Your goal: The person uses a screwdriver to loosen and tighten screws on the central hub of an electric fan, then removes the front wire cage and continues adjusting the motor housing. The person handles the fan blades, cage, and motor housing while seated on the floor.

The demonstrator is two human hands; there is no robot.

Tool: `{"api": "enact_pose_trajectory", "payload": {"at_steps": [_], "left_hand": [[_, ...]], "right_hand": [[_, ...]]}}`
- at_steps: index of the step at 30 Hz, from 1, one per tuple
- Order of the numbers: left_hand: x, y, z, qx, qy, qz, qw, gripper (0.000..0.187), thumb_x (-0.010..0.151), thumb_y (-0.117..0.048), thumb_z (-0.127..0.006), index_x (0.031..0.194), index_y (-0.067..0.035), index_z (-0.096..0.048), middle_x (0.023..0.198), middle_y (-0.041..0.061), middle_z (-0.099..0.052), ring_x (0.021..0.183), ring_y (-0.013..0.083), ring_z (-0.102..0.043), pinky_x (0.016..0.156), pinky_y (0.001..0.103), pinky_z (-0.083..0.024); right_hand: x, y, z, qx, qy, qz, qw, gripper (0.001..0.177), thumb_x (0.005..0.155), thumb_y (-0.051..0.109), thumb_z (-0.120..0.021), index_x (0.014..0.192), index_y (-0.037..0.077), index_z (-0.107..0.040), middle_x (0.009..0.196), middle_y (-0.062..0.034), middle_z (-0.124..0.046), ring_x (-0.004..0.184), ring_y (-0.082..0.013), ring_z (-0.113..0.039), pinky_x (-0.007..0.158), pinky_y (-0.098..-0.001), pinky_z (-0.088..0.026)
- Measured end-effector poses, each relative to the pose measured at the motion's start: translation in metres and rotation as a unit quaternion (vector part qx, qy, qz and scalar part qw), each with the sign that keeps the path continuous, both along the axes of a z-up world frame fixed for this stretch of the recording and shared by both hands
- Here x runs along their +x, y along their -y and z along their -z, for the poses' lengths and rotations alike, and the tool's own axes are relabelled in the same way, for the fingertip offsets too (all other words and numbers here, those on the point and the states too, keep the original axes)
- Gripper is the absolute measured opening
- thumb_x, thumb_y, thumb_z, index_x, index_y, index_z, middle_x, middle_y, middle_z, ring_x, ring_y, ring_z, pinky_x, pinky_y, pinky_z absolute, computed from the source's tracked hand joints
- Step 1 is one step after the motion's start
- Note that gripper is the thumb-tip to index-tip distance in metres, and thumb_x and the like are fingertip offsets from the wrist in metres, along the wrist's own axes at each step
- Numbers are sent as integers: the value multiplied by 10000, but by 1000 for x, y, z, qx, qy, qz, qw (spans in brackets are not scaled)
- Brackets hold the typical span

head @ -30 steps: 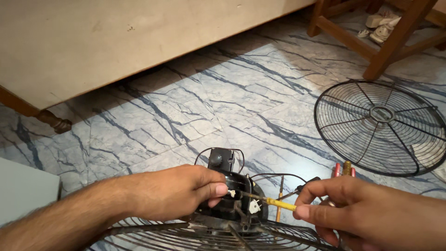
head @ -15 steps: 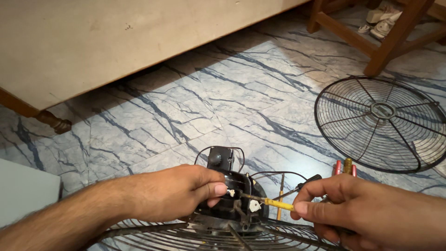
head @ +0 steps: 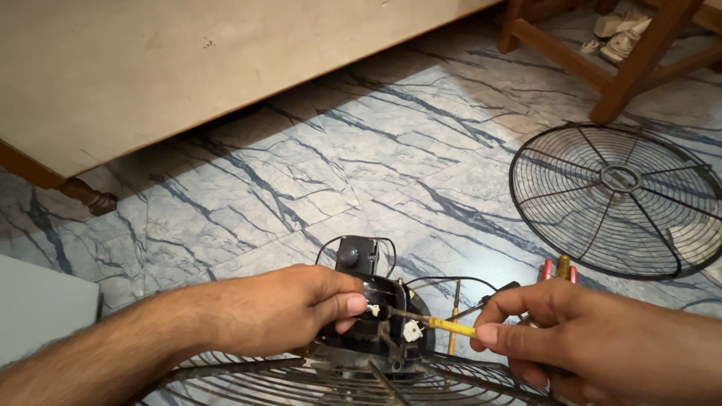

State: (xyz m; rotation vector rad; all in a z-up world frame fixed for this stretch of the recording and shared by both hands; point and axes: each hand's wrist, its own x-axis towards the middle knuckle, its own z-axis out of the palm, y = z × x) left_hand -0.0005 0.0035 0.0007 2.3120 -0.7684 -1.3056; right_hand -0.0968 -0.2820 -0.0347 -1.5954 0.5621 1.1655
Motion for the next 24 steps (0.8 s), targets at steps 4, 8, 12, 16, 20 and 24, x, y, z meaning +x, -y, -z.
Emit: {"api": "enact_pose_trajectory", "payload": {"at_steps": [4,8,12,16,20,24], "left_hand": [[1,0,-2,19,-1,-6,1000,371,1028,-394,-406,856,-118,-585,711,-11,-503,704,114,-496,690,326,-477],[1,1,-3,-5,-9,2,1000,370,1038,-380,-411,860,-105,-582,722,-16,-504,711,114,-495,690,329,-482],[0,0,-3,14,-7,-7,1000,369,1030,-391,-404,860,-119,-588,714,-19,-512,708,111,-500,690,327,-483],[0,2,-4,13,-5,-4,1000,369,1031,-392,-406,861,-119,-587,712,-17,-515,707,112,-504,690,324,-484],[-1,3,-5,29,0,-9,1000,370,1024,-397,-408,878,-127,-615,686,5,-491,686,129,-499,671,328,-468],[-2,3,-6,16,-9,-20,1000,365,1018,-391,-412,935,-138,-661,698,-11,-527,705,111,-512,685,318,-468]], "right_hand": [[0,-2,-5,-10,16,-35,999,314,986,418,-623,1170,164,-599,608,-2,-550,365,-67,-343,338,-236,-238],[1,-5,-8,-30,5,-17,999,313,974,417,-628,1173,177,-595,605,-5,-552,364,-76,-337,343,-242,-241],[2,-7,-6,-41,2,-29,999,330,971,426,-627,1174,168,-602,601,-13,-554,365,-83,-343,345,-245,-246],[2,-6,-5,-63,12,-51,997,347,980,420,-611,1195,147,-606,633,-19,-576,379,-67,-374,350,-223,-278],[3,-7,-6,-39,5,-23,999,370,1013,398,-635,1150,55,-622,658,-38,-625,367,-72,-368,342,-221,-291],[4,-13,-10,-18,7,-31,999,373,1017,405,-617,1150,58,-647,676,-34,-639,369,-65,-386,345,-214,-313]]}}
